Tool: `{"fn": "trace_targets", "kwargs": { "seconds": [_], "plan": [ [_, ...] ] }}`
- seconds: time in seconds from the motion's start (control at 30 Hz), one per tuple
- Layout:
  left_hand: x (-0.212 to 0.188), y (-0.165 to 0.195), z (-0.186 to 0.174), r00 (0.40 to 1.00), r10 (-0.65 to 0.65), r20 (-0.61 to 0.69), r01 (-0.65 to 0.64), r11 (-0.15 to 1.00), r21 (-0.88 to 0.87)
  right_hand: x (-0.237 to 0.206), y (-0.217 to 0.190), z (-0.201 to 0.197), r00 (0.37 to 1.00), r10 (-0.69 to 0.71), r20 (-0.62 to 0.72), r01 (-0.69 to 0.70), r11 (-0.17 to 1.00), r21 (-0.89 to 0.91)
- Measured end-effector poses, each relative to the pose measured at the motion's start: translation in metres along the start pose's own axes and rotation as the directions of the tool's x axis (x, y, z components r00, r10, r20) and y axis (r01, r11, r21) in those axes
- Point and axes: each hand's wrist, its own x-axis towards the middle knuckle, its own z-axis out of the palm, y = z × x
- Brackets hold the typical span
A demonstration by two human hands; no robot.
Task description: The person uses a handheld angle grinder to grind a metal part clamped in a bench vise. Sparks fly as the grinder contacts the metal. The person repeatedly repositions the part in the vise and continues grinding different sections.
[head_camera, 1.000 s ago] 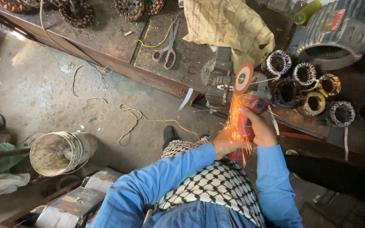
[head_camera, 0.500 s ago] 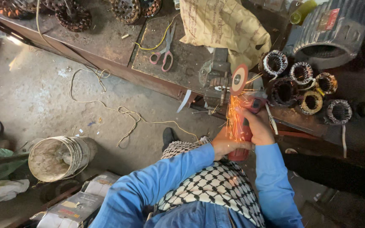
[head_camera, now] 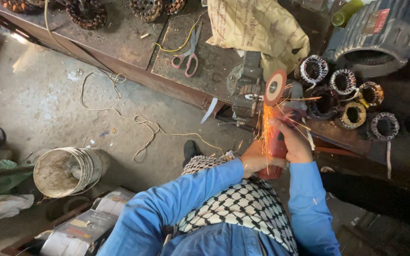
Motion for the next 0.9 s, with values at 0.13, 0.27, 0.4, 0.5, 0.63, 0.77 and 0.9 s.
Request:
{"fn": "trace_targets", "kwargs": {
  "seconds": [0.13,0.27,0.4,0.5,0.63,0.77,0.9],
  "plan": [
    [0.003,-0.003,-0.001,0.997,0.061,0.039,-0.056,0.992,-0.114,0.000,-0.004,0.001,0.990,-0.136,0.034,0.138,0.986,-0.093],
    [0.003,-0.008,-0.001,0.999,0.035,0.022,-0.033,0.996,-0.081,-0.006,-0.006,0.003,0.993,-0.110,0.052,0.113,0.992,-0.056],
    [0.004,-0.006,0.000,0.998,0.051,0.024,-0.048,0.992,-0.117,-0.007,-0.011,0.006,0.984,-0.178,0.030,0.180,0.980,-0.089],
    [0.002,-0.004,0.000,0.998,0.057,0.033,-0.056,0.998,-0.034,-0.009,-0.015,0.006,0.997,-0.067,0.027,0.068,0.997,-0.025],
    [0.001,0.001,0.001,1.000,-0.011,0.022,0.013,0.998,-0.064,-0.011,-0.015,0.007,0.992,-0.115,0.056,0.118,0.992,-0.039],
    [0.001,0.002,0.003,0.999,0.033,-0.022,-0.033,0.999,-0.009,-0.009,-0.012,0.004,0.990,-0.137,0.030,0.138,0.989,-0.051],
    [0.001,-0.001,0.000,0.999,-0.021,0.050,0.027,0.994,-0.105,-0.004,-0.006,0.001,1.000,0.010,0.004,-0.010,1.000,-0.027]
  ]
}}
